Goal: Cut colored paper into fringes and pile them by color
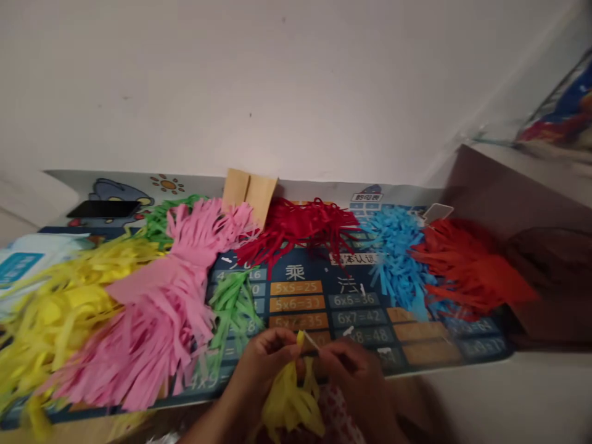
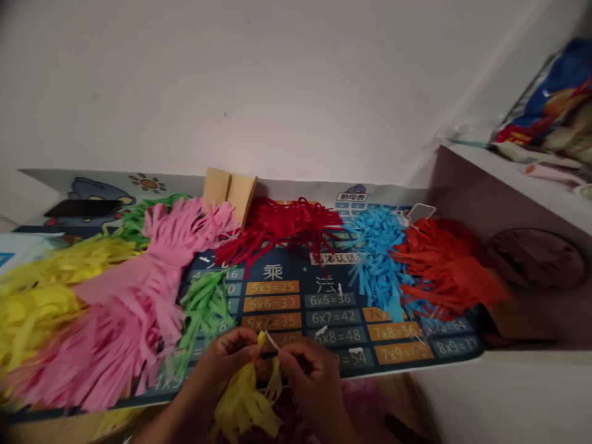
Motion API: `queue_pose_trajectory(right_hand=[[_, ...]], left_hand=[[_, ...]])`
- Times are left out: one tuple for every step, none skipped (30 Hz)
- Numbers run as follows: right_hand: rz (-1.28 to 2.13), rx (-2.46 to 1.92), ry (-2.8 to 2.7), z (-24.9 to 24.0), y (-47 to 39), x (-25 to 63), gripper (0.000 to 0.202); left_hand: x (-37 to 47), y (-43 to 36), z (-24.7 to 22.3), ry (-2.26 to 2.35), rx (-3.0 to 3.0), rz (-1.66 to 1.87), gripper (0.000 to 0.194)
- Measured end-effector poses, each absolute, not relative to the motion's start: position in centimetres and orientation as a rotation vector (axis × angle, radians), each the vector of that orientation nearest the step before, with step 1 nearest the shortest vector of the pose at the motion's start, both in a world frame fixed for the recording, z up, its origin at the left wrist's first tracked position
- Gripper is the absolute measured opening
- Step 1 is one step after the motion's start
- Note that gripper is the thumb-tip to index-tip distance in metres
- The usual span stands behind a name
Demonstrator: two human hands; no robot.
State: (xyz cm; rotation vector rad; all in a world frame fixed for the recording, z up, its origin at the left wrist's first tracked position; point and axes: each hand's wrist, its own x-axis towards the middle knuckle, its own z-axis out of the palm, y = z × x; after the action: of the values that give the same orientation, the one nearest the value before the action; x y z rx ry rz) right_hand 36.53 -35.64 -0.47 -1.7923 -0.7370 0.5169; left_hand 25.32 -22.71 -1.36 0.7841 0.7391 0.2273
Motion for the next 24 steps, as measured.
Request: queue_pose_trajectory(right_hand=[[0.511, -1.787, -0.752, -0.6, -35.6, 36.4, 0.022], [0.504, -1.784, -0.764, -0.7, -35.6, 36.3, 0.023], [0.495, -1.782, -0.778, -0.7, -35.7, 36.3, 0.023], [0.487, -1.782, -0.795, -0.8, -35.7, 36.4, 0.023], [0.485, -1.782, -0.813, -0.8, -35.7, 36.4, 0.023], [0.488, -1.783, -0.828, -0.8, -35.7, 36.4, 0.023], [0.498, -1.789, -0.838, -0.7, -35.6, 36.4, 0.023], [0.51, -1.798, -0.843, -0.7, -35.5, 36.4, 0.023], [0.518, -1.809, -0.845, -0.7, -35.4, 36.4, 0.023], [0.517, -1.821, -0.842, -0.6, -35.3, 36.4, 0.024], [0.514, -1.834, -0.842, -0.6, -35.1, 36.4, 0.025], [0.511, -1.843, -0.85, -0.7, -35.0, 36.3, 0.025], [0.511, -1.848, -0.86, -0.7, -34.9, 36.3, 0.023], [0.524, -1.847, -0.872, -0.8, -34.7, 36.2, 0.019], [0.558, -1.839, -0.884, -0.9, -34.5, 36.2, 0.018], [0.608, -1.827, -0.896, -1.1, -34.3, 36.2, 0.021], [0.657, -1.816, -0.904, -1.2, -34.0, 36.2, 0.024], [0.688, -1.806, -0.909, -1.4, -33.8, 36.3, 0.024], [0.693, -1.798, -0.914, -1.6, -33.6, 36.4, 0.023], [0.674, -1.791, -0.917, -1.7, -33.7, 36.5, 0.025], [0.64, -1.788, -0.906, -1.8, -33.8, 36.7, 0.029], [0.604, -1.789, -0.874, -1.9, -34.3, 36.9, 0.031], [0.579, -1.794, -0.828, -1.9, -34.9, 37.1, 0.031], [0.569, -1.801, -0.778, -1.8, -35.7, 37.3, 0.029]], left_hand=[[25.1, -22.6, -1.4, 0.739, 0.763, 0.241, 0.038], [24.9, -22.5, -1.5, 0.74, 0.745, 0.253, 0.038], [24.8, -22.3, -1.5, 0.74, 0.731, 0.258, 0.039], [24.7, -22.2, -1.5, 0.739, 0.719, 0.258, 0.04], [24.8, -22.1, -1.5, 0.738, 0.71, 0.256, 0.04], [24.8, -22.0, -1.5, 0.735, 0.704, 0.254, 0.041], [24.9, -22.0, -1.4, 0.731, 0.704, 0.252, 0.041], [25.0, -22.0, -1.4, 0.727, 0.71, 0.246, 0.041], [25.1, -22.0, -1.3, 0.726, 0.724, 0.237, 0.041], [25.2, -22.1, -1.3, 0.726, 0.749, 0.229, 0.039], [25.3, -22.1, -1.3, 0.728, 0.79, 0.226, 0.037], [25.3, -22.2, -1.2, 0.734, 0.85, 0.235, 0.034], [25.3, -22.2, -1.2, 0.738, 0.93, 0.264, 0.029], [25.3, -22.2, -1.2, 0.74, 1.037, 0.308, 0.024], [25.3, -22.2, -1.2, 0.737, 1.166, 0.355, 0.018], [25.3, -22.2, -1.1, 0.728, 1.307, 0.394, 0.012], [25.3, -22.2, -1.1, 0.72, 1.449, 0.417, 0.008], [25.3, -22.2, -1.1, 0.719, 1.582, 0.422, 0.006], [25.2, -22.3, -1.1, 0.729, 1.698, 0.413, 0.006], [25.2, -22.5, -1.1, 0.755, 1.793, 0.394, 0.007], [25.0, -22.7, -1.2, 0.781, 1.876, 0.362, 0.007], [24.7, -23.0, -1.4, 0.781, 1.96, 0.306, 0.007], [24.3, -23.3, -1.6, 0.74, 2.044, 0.214, 0.007], [23.9, -23.6, -1.8, 0.666, 2.12, 0.093, 0.008]])
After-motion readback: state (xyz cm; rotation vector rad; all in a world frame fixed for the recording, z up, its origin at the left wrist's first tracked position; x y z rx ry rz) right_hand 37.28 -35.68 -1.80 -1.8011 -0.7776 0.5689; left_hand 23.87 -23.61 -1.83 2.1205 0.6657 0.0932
